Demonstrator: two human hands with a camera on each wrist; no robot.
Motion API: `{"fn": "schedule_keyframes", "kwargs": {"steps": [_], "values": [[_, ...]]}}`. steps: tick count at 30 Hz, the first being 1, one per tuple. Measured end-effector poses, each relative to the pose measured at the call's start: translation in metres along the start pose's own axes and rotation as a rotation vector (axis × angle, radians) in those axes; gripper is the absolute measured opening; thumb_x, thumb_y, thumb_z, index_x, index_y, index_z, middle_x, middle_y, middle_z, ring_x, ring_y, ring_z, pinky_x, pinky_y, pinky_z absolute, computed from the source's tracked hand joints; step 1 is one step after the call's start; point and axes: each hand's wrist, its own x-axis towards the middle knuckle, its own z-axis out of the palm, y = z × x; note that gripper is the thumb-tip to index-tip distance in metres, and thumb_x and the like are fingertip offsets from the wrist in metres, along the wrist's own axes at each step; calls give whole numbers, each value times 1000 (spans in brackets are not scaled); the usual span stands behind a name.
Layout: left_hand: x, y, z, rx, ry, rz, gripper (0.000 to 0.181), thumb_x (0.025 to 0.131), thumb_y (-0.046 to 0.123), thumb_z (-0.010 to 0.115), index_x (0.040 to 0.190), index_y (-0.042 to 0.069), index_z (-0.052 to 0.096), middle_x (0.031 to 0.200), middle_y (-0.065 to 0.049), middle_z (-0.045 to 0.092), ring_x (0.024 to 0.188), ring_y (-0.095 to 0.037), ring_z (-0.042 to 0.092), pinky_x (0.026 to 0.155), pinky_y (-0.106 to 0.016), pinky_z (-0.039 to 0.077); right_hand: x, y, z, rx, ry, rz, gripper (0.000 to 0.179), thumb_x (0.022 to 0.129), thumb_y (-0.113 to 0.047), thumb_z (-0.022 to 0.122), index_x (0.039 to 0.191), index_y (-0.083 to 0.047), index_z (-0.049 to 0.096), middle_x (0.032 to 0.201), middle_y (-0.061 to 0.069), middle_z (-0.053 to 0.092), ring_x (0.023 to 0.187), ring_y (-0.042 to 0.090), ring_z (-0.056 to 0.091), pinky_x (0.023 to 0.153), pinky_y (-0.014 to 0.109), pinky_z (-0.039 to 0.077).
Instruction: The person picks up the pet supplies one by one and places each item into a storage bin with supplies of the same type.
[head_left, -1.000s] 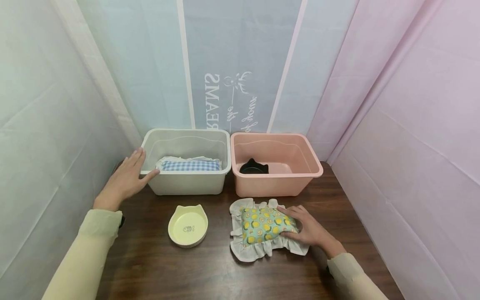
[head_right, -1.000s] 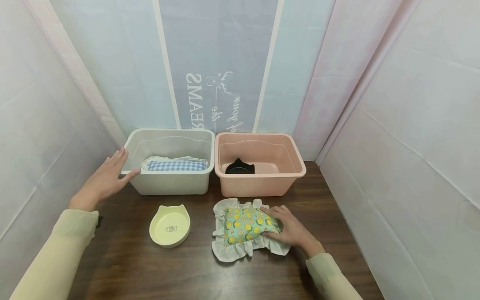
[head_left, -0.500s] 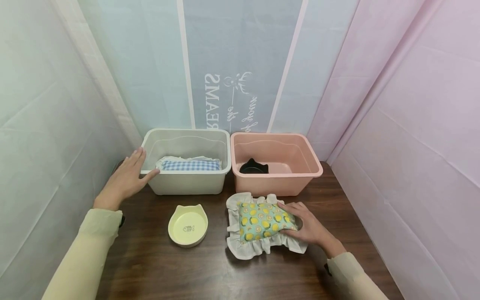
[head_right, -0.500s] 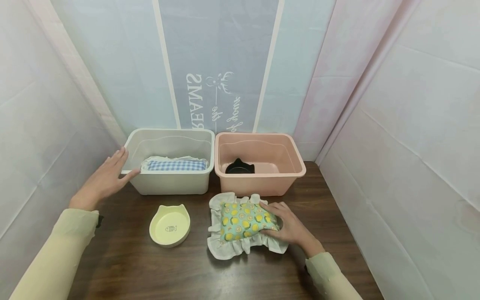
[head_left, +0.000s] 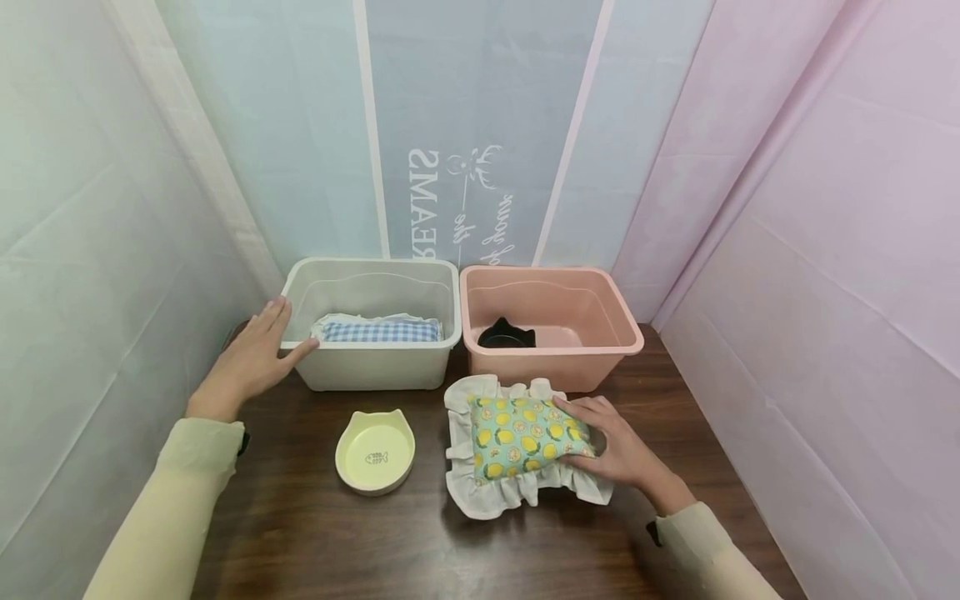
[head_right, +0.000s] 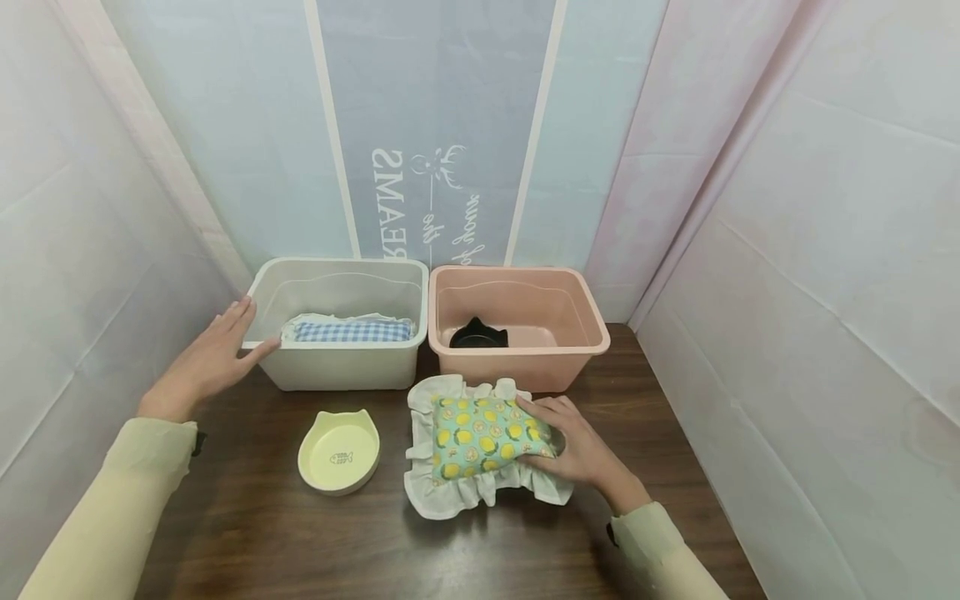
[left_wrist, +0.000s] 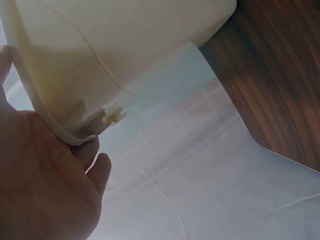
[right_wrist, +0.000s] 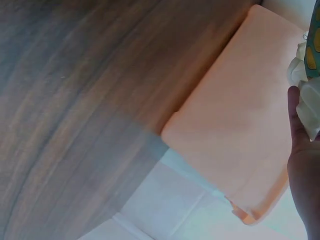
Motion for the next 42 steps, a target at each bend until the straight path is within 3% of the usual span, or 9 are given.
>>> {"fn": "schedule_keyframes", "kwargs": {"steps": [9, 18, 31, 37, 42], "values": [[0, -1, 1, -13, -2, -1, 104, 108, 70, 41, 168, -7, 4, 178, -26, -2, 163, -51, 3, 131, -67, 10, 7, -15, -11, 25, 29, -27, 94, 75, -33, 101, 158, -19, 58, 144, -5, 64, 128, 16, 52, 104, 39, 48], [-1, -2, 2, -31, -9, -3, 105, 108, 71, 40, 168, -6, 1, 178, -26, -5, 161, -56, 1, 129, -71, 10, 14, -20, -17, 61, 93, -136, 90, 78, -32, 99, 155, -10, 59, 142, 0, 65, 125, 19, 53, 104, 26, 44], [0, -3, 2, -31, -14, -4, 105, 108, 71, 40, 168, -5, 1, 178, -25, -6, 162, -53, -1, 129, -71, 9, 29, -34, -29, 108, 129, -165, 86, 83, -38, 95, 155, -6, 58, 142, 3, 66, 124, 20, 53, 103, 27, 43], [0, -3, 2, -33, -18, -6, 106, 108, 71, 40, 168, -5, 0, 178, -26, -6, 161, -54, 0, 129, -71, 10, 34, -34, -29, 124, 136, -147, 93, 72, -20, 100, 154, -3, 58, 142, 9, 66, 126, 24, 53, 106, 27, 41], [2, -5, 4, -30, -15, -8, 106, 108, 72, 40, 168, -4, -1, 178, -25, -7, 162, -53, -1, 129, -70, 9, 43, -44, -32, 142, 159, -162, 93, 65, -2, 98, 149, 7, 58, 138, 21, 66, 124, 34, 53, 107, 26, 40]]}}
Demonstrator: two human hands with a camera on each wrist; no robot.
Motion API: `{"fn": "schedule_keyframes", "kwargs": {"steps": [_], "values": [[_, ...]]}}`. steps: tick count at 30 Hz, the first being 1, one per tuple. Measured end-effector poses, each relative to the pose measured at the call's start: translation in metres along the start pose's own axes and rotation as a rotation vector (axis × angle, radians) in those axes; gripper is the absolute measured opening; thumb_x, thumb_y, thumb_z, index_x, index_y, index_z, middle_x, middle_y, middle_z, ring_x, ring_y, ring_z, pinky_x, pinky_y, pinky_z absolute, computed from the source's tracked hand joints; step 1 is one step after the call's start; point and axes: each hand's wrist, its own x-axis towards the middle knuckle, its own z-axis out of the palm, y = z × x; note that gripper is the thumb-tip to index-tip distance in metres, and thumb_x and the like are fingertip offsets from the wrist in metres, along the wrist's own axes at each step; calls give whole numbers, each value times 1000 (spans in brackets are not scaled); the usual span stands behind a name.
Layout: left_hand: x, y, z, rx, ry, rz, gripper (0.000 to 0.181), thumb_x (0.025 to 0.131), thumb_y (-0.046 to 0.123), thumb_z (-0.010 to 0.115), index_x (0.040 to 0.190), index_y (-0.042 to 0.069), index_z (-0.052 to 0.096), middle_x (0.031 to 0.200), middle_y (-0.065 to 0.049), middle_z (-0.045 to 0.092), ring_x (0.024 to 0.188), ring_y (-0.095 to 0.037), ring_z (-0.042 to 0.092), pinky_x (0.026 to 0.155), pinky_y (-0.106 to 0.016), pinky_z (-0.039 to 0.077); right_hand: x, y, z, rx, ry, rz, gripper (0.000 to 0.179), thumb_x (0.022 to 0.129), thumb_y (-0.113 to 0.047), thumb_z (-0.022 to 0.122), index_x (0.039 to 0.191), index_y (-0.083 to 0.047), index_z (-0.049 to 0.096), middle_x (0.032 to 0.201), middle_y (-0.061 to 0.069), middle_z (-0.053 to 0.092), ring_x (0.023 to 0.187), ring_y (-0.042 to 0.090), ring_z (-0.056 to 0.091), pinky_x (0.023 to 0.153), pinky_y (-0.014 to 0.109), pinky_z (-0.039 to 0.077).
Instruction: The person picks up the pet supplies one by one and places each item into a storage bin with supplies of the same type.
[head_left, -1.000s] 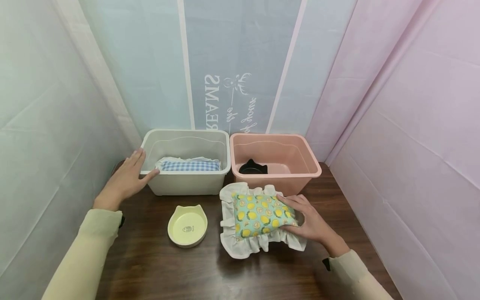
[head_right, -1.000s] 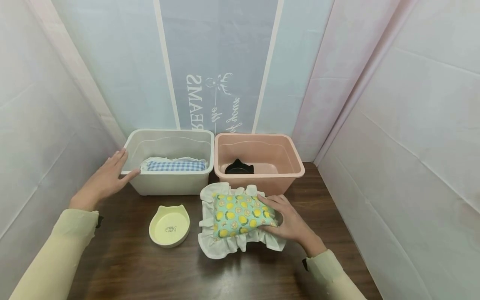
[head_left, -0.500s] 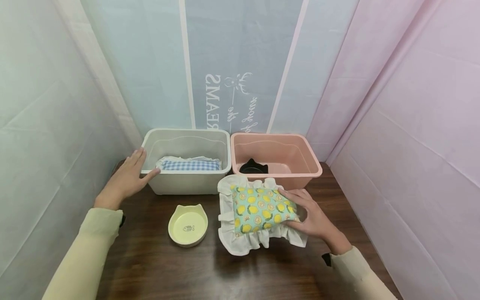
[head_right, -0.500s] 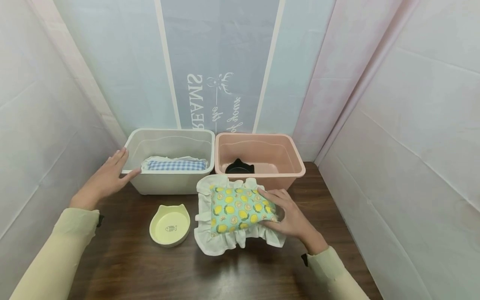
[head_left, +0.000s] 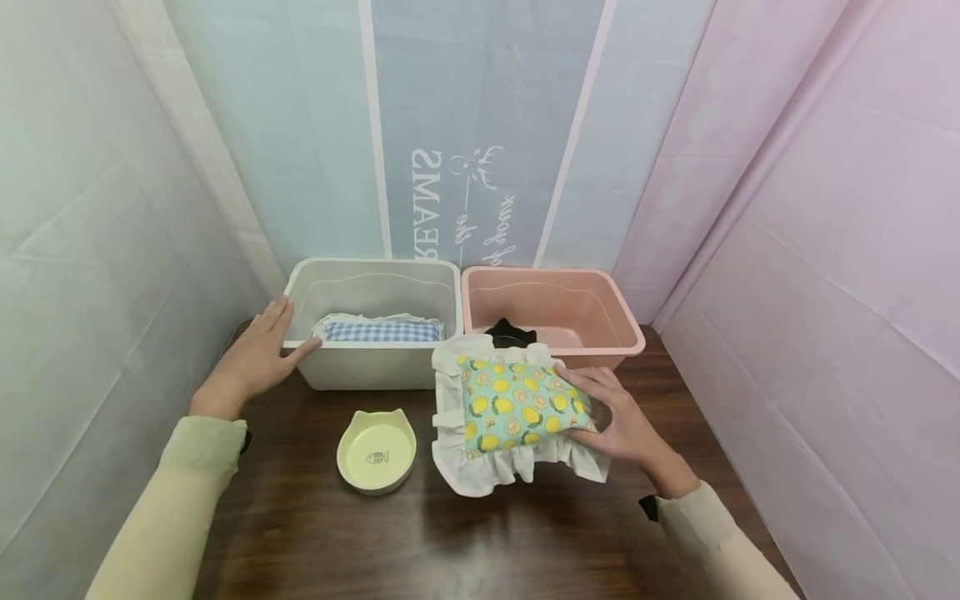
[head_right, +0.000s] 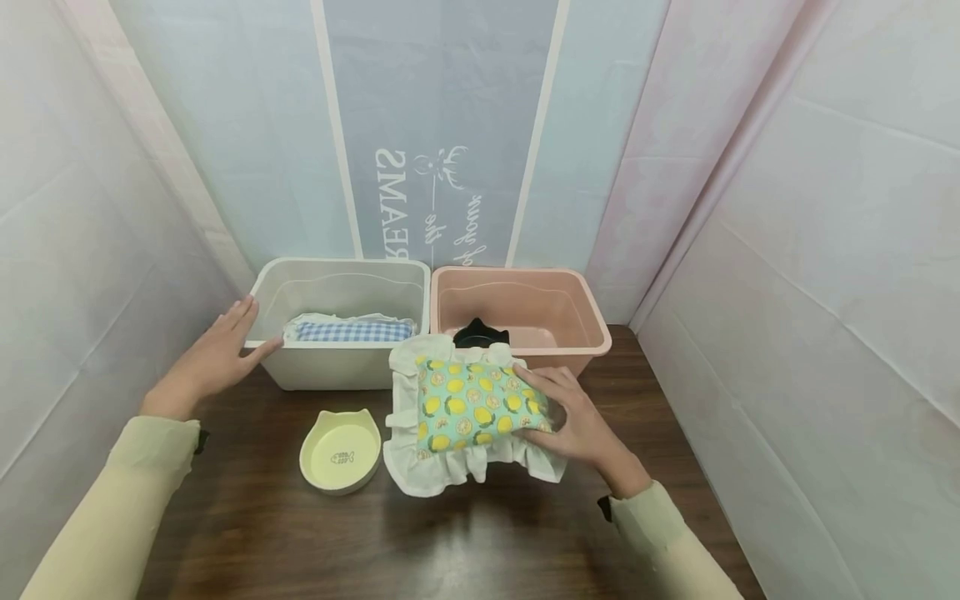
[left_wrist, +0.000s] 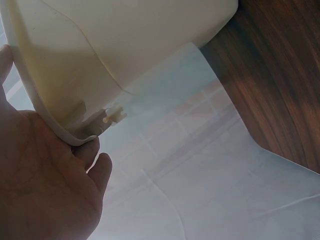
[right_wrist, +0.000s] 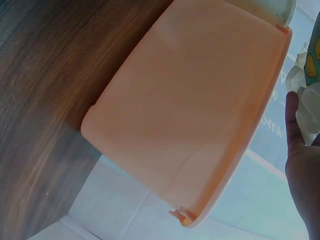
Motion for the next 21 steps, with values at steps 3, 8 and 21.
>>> {"fn": "schedule_keyframes", "kwargs": {"steps": [3, 8, 21], "values": [[0, -1, 1, -2, 0, 3, 106, 108, 72, 40, 169, -4, -1, 178, -24, -8, 162, -53, -1, 129, -71, 9, 9, -12, -2, 3, 14, -14, 89, 64, 4, 96, 144, 12, 59, 134, 27, 66, 118, 37, 54, 104, 26, 41], [0, -1, 2, 3, 10, 13, 105, 108, 71, 41, 168, -6, 0, 178, -25, -6, 163, -51, -1, 129, -70, 9, 15, -10, 1, -12, 29, 9, 91, 63, 4, 97, 146, 11, 58, 138, 27, 64, 121, 40, 53, 108, 25, 38], [0, 1, 1, 2, 8, -3, 106, 107, 72, 41, 169, -4, 0, 178, -24, -6, 162, -52, 0, 129, -71, 10, 27, 14, 7, -46, 17, 75, 97, 73, -12, 100, 159, -12, 55, 152, 6, 61, 131, 24, 52, 107, 41, 40]]}}
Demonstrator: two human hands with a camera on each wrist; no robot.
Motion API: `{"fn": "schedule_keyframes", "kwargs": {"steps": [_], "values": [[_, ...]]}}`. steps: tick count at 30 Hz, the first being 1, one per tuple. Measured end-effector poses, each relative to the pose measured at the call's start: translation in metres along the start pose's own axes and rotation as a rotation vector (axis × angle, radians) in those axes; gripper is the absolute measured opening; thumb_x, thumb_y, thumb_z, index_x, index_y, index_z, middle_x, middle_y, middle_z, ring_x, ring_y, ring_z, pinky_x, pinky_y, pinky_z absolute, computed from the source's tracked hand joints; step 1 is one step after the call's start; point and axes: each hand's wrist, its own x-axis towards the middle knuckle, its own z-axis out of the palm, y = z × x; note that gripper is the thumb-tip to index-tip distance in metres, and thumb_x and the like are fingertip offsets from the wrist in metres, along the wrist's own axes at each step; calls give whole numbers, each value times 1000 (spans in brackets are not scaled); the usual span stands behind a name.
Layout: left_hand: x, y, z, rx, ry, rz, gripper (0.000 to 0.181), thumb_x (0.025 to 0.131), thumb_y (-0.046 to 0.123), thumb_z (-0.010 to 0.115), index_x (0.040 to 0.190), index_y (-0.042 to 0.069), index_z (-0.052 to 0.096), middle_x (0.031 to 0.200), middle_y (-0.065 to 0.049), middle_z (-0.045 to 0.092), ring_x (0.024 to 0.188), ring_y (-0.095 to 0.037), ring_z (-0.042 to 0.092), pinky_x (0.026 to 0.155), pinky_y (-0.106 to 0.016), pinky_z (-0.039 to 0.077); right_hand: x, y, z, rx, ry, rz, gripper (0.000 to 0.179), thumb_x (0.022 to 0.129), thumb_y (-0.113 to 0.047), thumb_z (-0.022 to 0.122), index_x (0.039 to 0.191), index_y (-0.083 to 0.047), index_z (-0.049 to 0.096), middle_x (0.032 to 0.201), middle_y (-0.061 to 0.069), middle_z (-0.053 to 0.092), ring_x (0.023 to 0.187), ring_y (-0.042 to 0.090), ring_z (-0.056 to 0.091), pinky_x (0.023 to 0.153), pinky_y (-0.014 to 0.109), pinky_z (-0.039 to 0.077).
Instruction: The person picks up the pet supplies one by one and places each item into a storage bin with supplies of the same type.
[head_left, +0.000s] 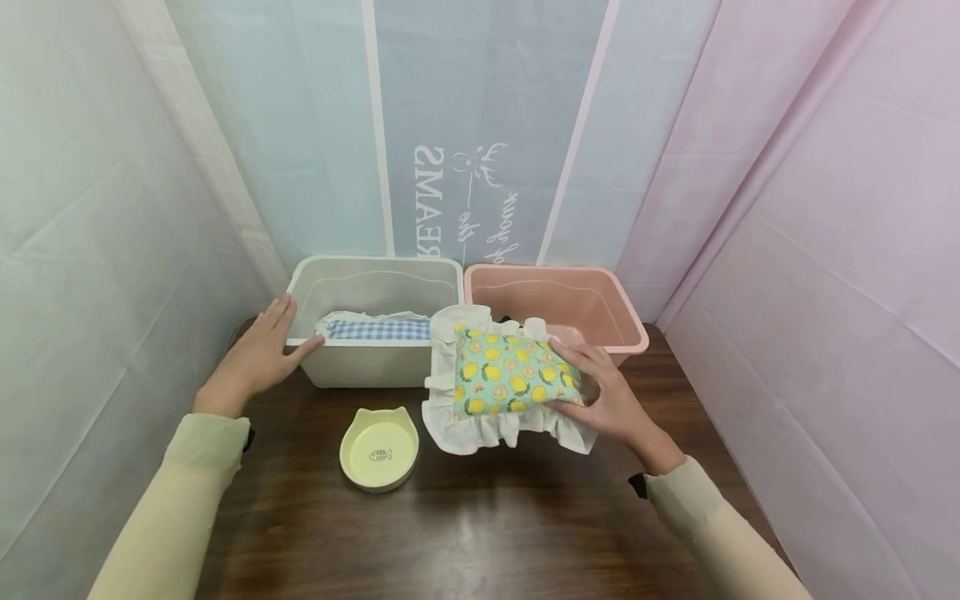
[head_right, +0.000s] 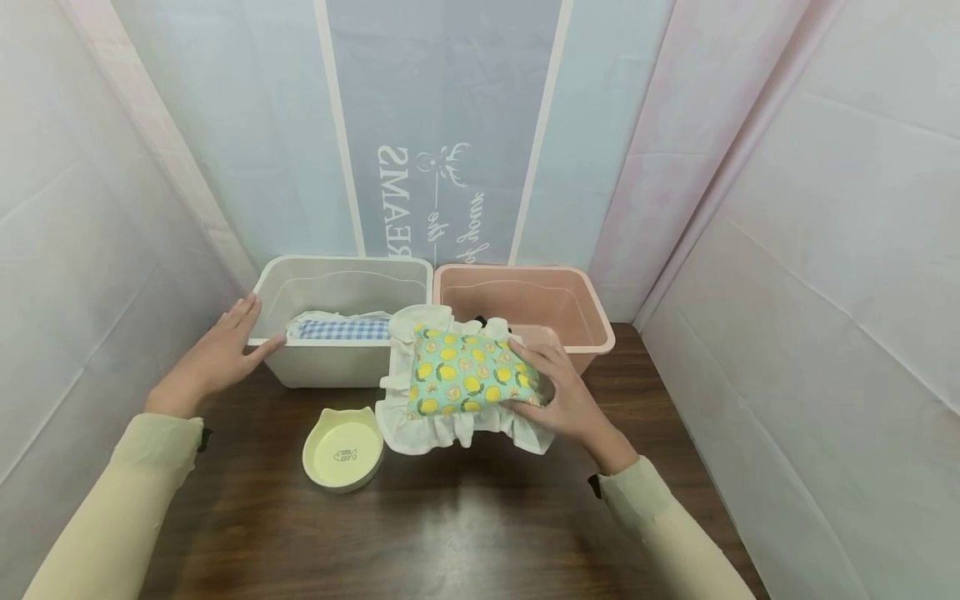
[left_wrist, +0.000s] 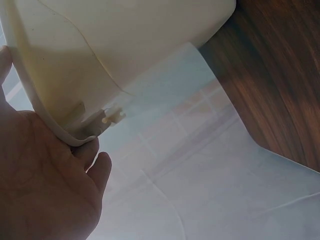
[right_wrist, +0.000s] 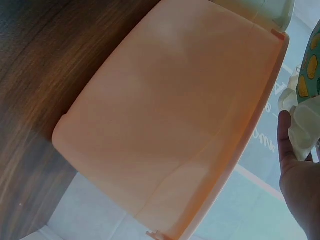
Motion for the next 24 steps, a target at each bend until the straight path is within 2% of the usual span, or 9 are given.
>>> {"fn": "schedule_keyframes", "kwargs": {"steps": [6, 13, 20, 24], "values": [[1, 0, -2, -1, 7, 6, 106, 107, 72, 42, 169, -5, 2, 178, -25, -4, 163, -51, 0, 129, -70, 10, 11, -1, 2, -19, -4, 3, 96, 76, -16, 99, 160, -14, 54, 157, 7, 59, 139, 30, 50, 104, 53, 38], [2, -2, -1, 17, 23, 33, 106, 107, 70, 43, 168, -8, 5, 178, -27, -1, 163, -49, 2, 132, -65, 8, 24, 1, 6, -28, -16, -13, 96, 77, -20, 100, 160, -11, 53, 154, 7, 57, 136, 29, 50, 107, 52, 43], [1, -1, -2, 24, 26, 35, 106, 107, 71, 43, 167, -8, 5, 178, -27, -1, 164, -49, 2, 132, -65, 8, 41, -1, 10, -58, -30, 15, 95, 80, -25, 98, 162, -19, 52, 145, 6, 61, 131, 27, 51, 106, 53, 44], [1, -1, -3, 21, 16, 31, 106, 108, 71, 42, 167, -8, 4, 177, -28, -1, 163, -49, 1, 131, -66, 8, 53, -1, 14, -73, -31, 15, 94, 81, -27, 97, 162, -18, 51, 142, 8, 61, 128, 27, 51, 105, 53, 44]]}}
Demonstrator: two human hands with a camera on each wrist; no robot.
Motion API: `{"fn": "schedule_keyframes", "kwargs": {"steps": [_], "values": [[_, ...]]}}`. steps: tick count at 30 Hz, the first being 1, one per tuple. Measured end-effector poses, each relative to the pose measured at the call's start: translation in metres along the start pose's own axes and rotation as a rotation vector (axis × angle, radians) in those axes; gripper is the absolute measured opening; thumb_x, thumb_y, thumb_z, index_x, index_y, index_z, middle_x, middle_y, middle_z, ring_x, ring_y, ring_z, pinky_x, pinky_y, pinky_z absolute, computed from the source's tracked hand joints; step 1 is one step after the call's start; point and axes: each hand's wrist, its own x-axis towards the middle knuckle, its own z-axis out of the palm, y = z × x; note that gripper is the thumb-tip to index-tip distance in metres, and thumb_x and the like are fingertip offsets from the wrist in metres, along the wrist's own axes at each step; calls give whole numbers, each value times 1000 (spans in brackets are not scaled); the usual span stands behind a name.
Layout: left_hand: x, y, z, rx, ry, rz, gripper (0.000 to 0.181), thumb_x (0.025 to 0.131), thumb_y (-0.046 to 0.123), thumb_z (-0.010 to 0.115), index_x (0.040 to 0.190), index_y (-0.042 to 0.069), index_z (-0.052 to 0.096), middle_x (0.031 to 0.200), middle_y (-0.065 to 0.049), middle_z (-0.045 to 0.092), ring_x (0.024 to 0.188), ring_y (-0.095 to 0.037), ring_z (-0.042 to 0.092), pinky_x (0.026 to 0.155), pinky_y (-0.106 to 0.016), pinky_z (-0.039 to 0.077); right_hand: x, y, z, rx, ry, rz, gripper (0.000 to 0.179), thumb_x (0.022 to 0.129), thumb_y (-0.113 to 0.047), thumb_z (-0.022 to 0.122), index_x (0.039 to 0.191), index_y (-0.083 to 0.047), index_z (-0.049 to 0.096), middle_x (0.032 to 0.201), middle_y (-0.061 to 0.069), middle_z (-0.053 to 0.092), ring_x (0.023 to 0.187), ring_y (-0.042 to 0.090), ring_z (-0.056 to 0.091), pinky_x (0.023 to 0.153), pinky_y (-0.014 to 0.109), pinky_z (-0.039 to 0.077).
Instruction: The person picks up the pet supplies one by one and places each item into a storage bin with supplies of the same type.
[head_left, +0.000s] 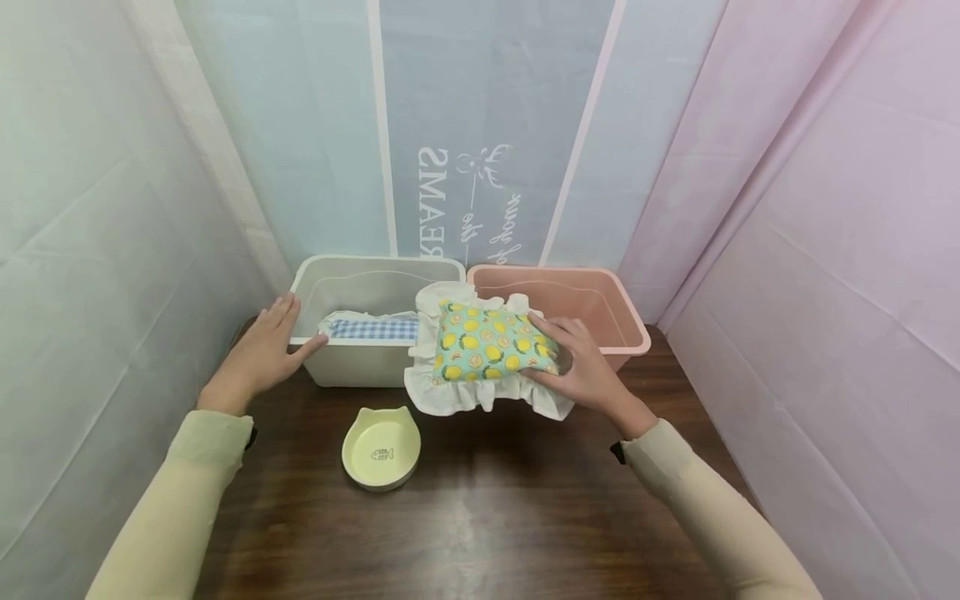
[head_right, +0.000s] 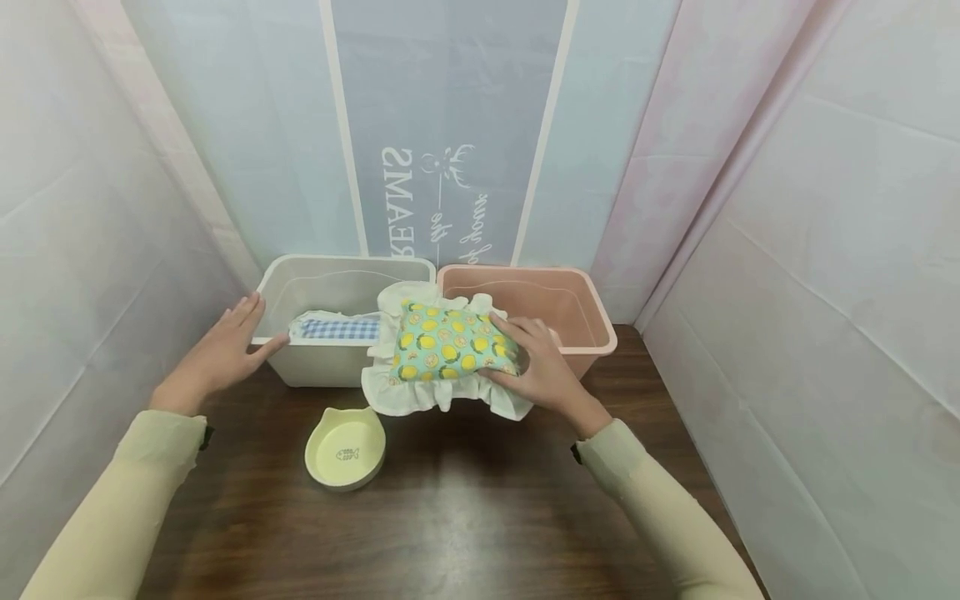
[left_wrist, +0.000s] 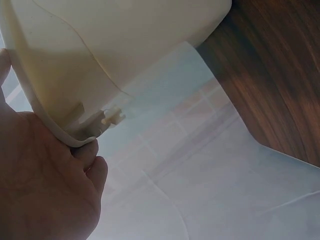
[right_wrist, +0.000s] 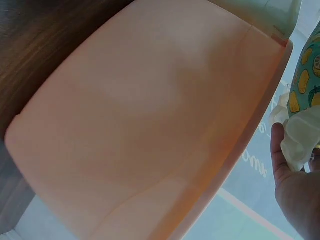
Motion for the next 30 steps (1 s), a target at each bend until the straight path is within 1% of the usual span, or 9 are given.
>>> {"fn": "schedule_keyframes", "kwargs": {"steps": [7, 15, 20, 23, 26, 30], "values": [[0, 1, 1, -1, 2, -1, 106, 107, 71, 42, 168, -8, 5, 177, -28, -1, 163, -49, 1, 131, -66, 8, 20, -5, 6, -21, 10, -4, 91, 82, -30, 96, 161, -15, 53, 140, 11, 61, 126, 31, 52, 104, 54, 44], [0, 1, 1, -1, 8, -8, 106, 107, 71, 43, 168, -8, 5, 177, -28, 0, 163, -50, 1, 131, -67, 9, 39, -5, 14, -41, 1, 46, 90, 84, -38, 94, 162, -20, 52, 142, 9, 61, 131, 29, 51, 103, 54, 48], [1, 3, 1, -5, 10, -10, 106, 107, 71, 43, 168, -7, 5, 178, -26, -2, 163, -50, 1, 131, -67, 9, 50, -7, 19, -14, 5, 58, 88, 86, -39, 93, 161, -18, 53, 146, 10, 60, 134, 30, 50, 108, 57, 46], [1, 2, 1, -2, 7, -12, 106, 107, 71, 43, 168, -7, 4, 178, -26, -3, 163, -50, 0, 131, -67, 9, 56, -8, 23, 4, -3, 74, 87, 88, -41, 91, 162, -18, 52, 148, 8, 59, 133, 30, 49, 107, 57, 46], [0, 2, 1, 2, 10, -12, 106, 108, 71, 43, 168, -7, 5, 178, -27, -2, 163, -50, 1, 131, -67, 10, 62, -8, 27, 9, 2, 90, 87, 88, -43, 91, 161, -18, 52, 148, 8, 60, 132, 29, 50, 107, 55, 47], [-1, 2, 0, -5, 15, -11, 106, 107, 71, 43, 168, -8, 6, 177, -28, 1, 163, -51, 2, 130, -68, 10, 69, -6, 31, 17, 16, 104, 86, 87, -40, 92, 160, -16, 54, 146, 9, 61, 134, 30, 50, 110, 55, 45]]}}
